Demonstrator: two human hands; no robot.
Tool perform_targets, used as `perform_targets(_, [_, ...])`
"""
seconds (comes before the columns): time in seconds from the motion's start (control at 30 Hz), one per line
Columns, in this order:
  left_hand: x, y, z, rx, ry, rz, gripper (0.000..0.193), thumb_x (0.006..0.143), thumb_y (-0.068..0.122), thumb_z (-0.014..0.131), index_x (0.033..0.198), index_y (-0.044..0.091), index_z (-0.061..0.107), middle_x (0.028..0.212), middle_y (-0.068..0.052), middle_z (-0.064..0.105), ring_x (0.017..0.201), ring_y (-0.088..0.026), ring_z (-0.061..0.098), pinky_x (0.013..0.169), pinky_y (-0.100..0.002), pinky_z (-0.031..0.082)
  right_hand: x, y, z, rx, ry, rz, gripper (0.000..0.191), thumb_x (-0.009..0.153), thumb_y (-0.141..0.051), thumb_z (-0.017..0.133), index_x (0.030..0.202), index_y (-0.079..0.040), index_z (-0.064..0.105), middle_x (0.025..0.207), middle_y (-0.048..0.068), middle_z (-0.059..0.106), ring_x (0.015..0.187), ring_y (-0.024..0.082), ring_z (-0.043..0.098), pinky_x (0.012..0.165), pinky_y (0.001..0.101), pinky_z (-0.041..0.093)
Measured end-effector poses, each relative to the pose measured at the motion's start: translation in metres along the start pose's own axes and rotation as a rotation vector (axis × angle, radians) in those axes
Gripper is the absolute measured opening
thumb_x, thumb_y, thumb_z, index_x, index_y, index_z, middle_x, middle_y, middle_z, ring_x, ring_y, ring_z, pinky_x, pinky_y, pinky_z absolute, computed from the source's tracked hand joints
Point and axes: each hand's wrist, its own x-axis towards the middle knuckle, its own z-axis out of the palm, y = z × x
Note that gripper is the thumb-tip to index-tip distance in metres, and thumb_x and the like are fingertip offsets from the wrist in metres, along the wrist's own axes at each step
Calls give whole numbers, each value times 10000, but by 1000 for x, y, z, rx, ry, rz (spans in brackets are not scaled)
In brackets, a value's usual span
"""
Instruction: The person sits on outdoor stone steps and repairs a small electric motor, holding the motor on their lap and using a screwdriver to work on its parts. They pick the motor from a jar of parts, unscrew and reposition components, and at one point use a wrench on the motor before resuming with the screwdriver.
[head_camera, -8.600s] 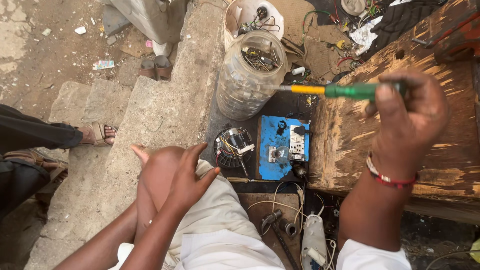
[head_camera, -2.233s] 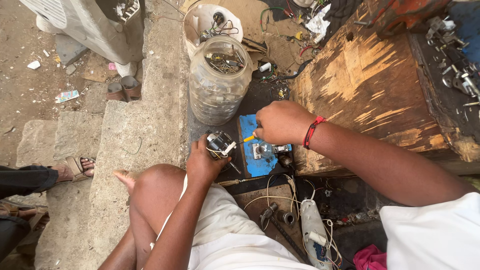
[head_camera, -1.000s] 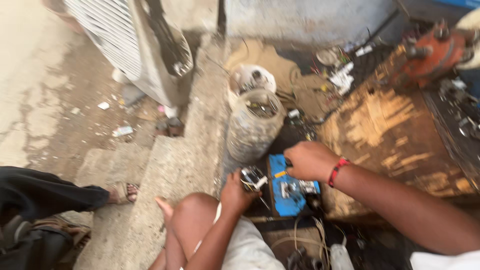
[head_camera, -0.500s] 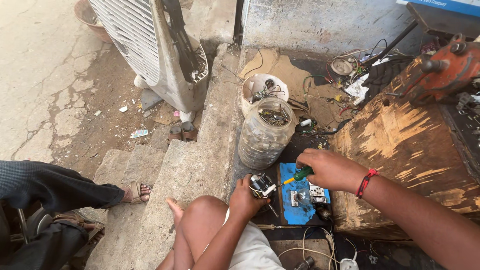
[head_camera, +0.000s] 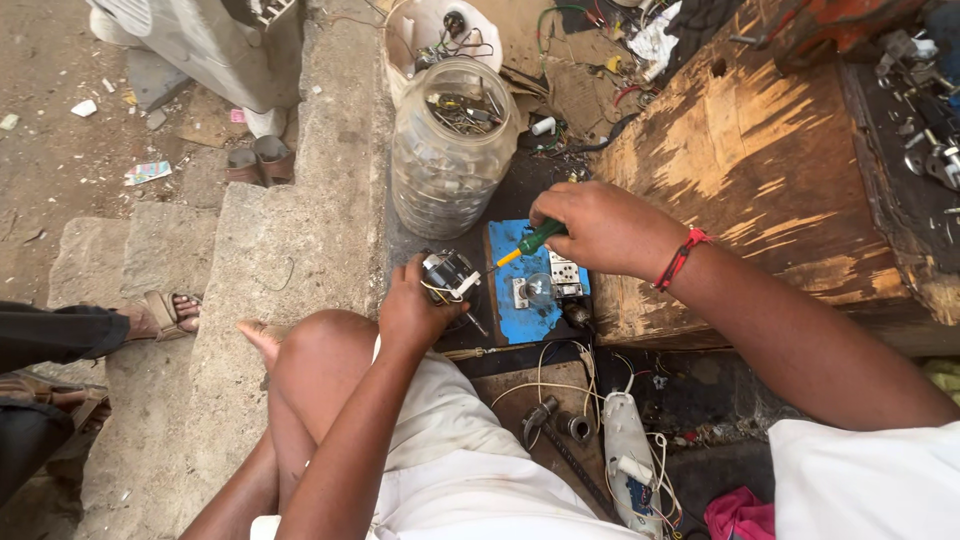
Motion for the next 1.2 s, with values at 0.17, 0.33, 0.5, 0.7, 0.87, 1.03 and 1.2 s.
perform_targets(0.17, [2,3,6,23,-8,-17,1091,551,383,986,1466,111,458,1319,-167,580,1136,-363,651,918,-462,552,-2,10,-1,28,-15,11,217,803,-111,703,1007,-41,689,951,151,702,917,368,690,807,467,539])
perform_targets(0.33, [2,3,12,15,1,-13,1097,550,379,991,1468,111,454,1330,-173,579,1139,-361,652,921,-458,553,-7,17,1,53,7,16,230,797,-121,712,1009,-33,696,963,155,707,903,364,698,795,460,549])
perform_targets(0.5, [0,7,15,34,-23,-56,1088,567,388,985,1479,134,449,1329,-154,586,1147,-352,653,924,-461,551,-9,19,-1,32,-11,30,239,806,-166,742,999,-31,697,939,151,714,888,358,705,775,463,550])
perform_targets(0.7, [-2,12,17,53,-32,-70,1098,572,402,983,1487,141,434,1357,-141,572,1170,-340,644,939,-458,546,-13,20,-1,21,-6,32,251,815,-196,752,1002,-36,705,949,149,718,888,358,703,770,465,548])
perform_targets(0.87, [-1,14,19,80,-45,-76,1129,563,413,987,1493,124,416,1370,-139,566,1193,-319,635,954,-446,546,-16,23,0,24,13,31,242,837,-191,736,1022,-36,705,957,148,719,896,352,707,779,462,551])
perform_targets(1.03, [-2,15,20,72,-47,-81,1122,570,410,986,1496,129,418,1354,-144,569,1187,-323,636,954,-446,544,-18,24,4,33,21,17,242,827,-198,743,1006,-39,707,955,142,722,897,354,705,778,467,548])
perform_targets(1.2, [-1,16,19,89,-53,-94,1124,569,421,986,1497,133,422,1348,-145,569,1176,-329,642,946,-452,546,-17,25,5,28,28,3,245,821,-197,746,1007,-42,708,960,142,722,899,356,705,783,466,550])
